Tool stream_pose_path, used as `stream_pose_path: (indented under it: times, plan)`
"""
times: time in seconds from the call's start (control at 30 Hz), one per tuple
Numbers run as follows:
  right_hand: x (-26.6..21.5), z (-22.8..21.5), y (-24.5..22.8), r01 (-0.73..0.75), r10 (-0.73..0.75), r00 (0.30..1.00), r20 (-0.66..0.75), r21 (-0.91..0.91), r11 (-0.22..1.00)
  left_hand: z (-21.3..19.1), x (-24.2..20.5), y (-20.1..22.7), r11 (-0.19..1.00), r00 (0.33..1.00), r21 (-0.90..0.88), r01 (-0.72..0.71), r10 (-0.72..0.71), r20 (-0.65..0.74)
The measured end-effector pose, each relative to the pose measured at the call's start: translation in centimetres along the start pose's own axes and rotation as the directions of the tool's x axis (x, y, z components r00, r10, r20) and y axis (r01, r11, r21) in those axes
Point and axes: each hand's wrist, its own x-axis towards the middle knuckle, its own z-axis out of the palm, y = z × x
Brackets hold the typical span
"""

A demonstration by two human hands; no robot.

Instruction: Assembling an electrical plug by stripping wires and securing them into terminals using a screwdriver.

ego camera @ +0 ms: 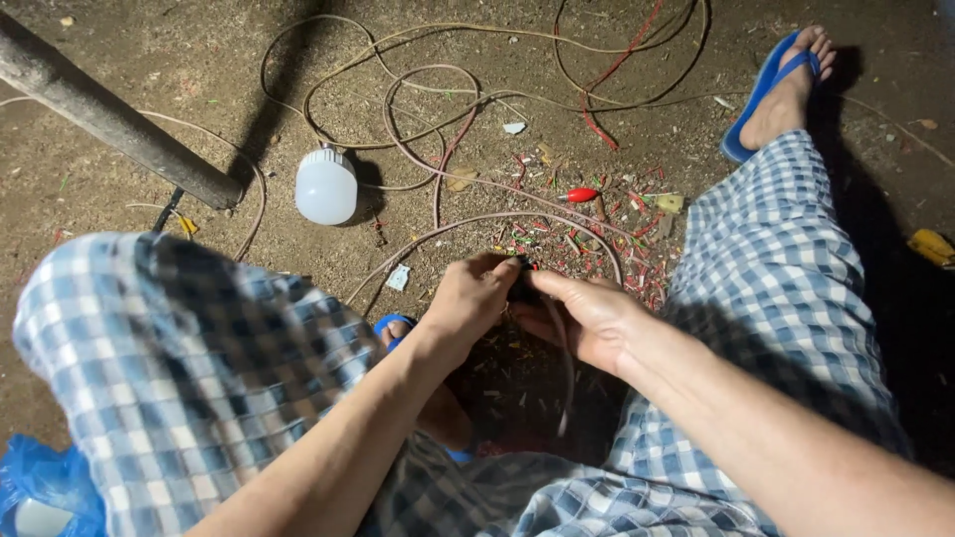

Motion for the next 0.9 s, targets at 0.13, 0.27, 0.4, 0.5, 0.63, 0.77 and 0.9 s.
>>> stream_pose_path:
  times: [0.13,0.27,0.4,0.5,0.63,0.77,0.9]
  plan:
    - [1.6,-1.1,-0.2,0.032,-0.031,0.999,-0.026,0.055,0.998,-0.5,0.5,2.6,0.980,0.981,0.115,-0.159,0.171,-0.097]
    - [2.0,-1.6,-1.4,-0.032,0.032,0.999,-0.003,0.103,0.994,-4.8,-1.2,9.6,0.834,0.802,0.075,-0.547,0.548,-0.240]
    - [1.9,-3.3,-1.7,0.022,-0.030,0.996,0.086,0.094,0.995,-18.3,-4.3,11.7,0.846,0.762,0.007,-0.534,0.484,-0.430]
    - [3.0,-2.8,-1.3,-0.045,0.044,0.998,0.049,0.015,0.999,-32.7,0.2,-1.1,0.618,0.587,0.115,-0.778,0.779,-0.218]
    - [2.8,-1.5,-0.5,-0.041,0.044,0.998,0.046,-0.060,0.997,-42.5,1.9,-24.2,0.919,0.830,0.049,-0.391,0.375,-0.412]
    - [2.2,-0.6,0.1,-0.050,0.049,0.999,-0.010,-0.155,0.987,-37.1,-0.9,-31.7,0.968,0.750,0.093,0.234,-0.119,-0.650]
    - [2.7,0.5,0.4,-0.049,0.046,0.999,-0.024,-0.190,0.981,-41.6,5.4,-45.8,0.704,0.705,0.541,0.461,0.080,-0.705]
